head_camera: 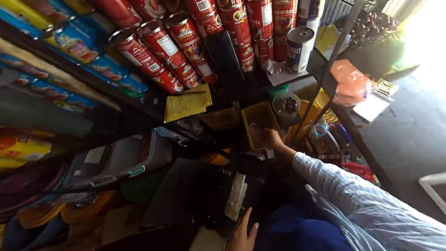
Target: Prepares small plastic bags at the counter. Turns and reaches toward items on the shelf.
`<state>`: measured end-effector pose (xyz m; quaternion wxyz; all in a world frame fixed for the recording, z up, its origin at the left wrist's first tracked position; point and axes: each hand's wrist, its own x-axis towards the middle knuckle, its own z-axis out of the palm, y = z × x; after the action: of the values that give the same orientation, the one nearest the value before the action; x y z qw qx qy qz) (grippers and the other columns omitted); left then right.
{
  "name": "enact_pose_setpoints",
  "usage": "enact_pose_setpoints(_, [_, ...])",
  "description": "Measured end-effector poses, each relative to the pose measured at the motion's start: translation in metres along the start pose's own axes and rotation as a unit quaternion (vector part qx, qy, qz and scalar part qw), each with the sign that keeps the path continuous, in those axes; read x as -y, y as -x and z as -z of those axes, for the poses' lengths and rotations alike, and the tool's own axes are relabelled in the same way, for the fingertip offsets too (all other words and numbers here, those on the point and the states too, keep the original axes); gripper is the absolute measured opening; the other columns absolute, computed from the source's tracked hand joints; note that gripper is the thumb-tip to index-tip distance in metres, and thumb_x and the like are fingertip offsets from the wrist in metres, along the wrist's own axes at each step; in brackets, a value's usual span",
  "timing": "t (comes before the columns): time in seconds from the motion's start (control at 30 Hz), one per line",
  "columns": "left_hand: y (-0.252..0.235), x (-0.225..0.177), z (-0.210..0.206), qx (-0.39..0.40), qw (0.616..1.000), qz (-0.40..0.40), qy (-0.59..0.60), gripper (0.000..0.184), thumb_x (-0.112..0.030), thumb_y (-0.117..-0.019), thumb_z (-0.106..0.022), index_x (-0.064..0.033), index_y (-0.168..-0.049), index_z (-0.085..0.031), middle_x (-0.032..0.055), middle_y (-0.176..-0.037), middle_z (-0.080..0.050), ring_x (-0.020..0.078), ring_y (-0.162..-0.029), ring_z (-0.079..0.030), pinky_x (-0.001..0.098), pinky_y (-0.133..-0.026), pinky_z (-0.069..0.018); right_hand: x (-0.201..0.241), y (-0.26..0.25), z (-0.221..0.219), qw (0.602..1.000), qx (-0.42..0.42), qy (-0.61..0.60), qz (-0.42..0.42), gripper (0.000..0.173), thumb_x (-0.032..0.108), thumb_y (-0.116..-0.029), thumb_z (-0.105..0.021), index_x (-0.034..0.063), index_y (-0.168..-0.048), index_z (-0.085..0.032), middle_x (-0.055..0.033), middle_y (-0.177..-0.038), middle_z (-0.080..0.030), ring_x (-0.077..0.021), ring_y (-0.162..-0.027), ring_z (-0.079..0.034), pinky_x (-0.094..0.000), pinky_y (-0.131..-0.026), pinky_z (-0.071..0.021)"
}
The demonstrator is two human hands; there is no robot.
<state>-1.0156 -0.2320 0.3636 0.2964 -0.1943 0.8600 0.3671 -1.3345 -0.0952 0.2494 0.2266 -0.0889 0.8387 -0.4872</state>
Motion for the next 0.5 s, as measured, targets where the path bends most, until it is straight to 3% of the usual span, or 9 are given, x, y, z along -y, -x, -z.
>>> enact_pose_setpoints(0.1, [-0.027,-0.028,0.018,-0.014,1.000,-0.004,-0.006,0.056,-0.024,-0.1049,-0.057,-0.0028,-0.154,-0.042,0.0232,-0.146,-0.055,0.0372,-0.133,-0.056,0.0514,-0.115,-0.0405,-0.018,-0.041,0.007,0.998,0.012,-0.041,-0.039,0.028,0.016,-0.1035,-0.055,-0.0006,-0.122,-0.069,-0.0198,-0.118,-0.071,-0.0312,-0.112,-0.068,-0.0513,-0.102,-0.0508])
enact_pose_setpoints(0.2, [-0.049,-0.041,0.030,0.030,0.999,0.017,-0.009,0.056,-0.024,-0.1060,-0.055,-0.0005,-0.155,-0.040,0.0228,-0.152,-0.050,0.0370,-0.139,-0.051,0.0493,-0.118,-0.0363,-0.038,-0.064,0.011,0.991,0.013,-0.116,-0.062,0.027,0.013,-0.0995,-0.061,-0.0022,-0.121,-0.067,-0.0195,-0.116,-0.070,-0.0286,-0.107,-0.068,-0.0489,-0.098,-0.0534])
enact_pose_setpoints(0.3, [-0.067,-0.045,0.038,0.060,0.998,0.024,-0.025,0.055,-0.025,-0.1073,-0.053,0.0024,-0.153,-0.041,0.0239,-0.150,-0.052,0.0376,-0.136,-0.054,0.0484,-0.117,-0.0373,-0.047,-0.074,0.015,0.981,0.011,-0.170,-0.089,0.029,0.011,-0.0975,-0.065,-0.0032,-0.122,-0.064,-0.0199,-0.115,-0.069,-0.0271,-0.102,-0.068,-0.0467,-0.093,-0.0558])
enact_pose_setpoints(0.5, [-0.100,-0.058,0.059,0.003,0.997,0.045,-0.064,0.059,-0.030,-0.1053,-0.056,-0.0045,-0.156,-0.040,0.0227,-0.151,-0.051,0.0374,-0.139,-0.050,0.0525,-0.117,-0.0367,-0.054,-0.099,0.016,0.969,0.030,-0.180,-0.165,0.032,0.012,-0.0998,-0.062,-0.0022,-0.128,-0.062,-0.0214,-0.121,-0.067,-0.0294,-0.107,-0.067,-0.0480,-0.095,-0.0537])
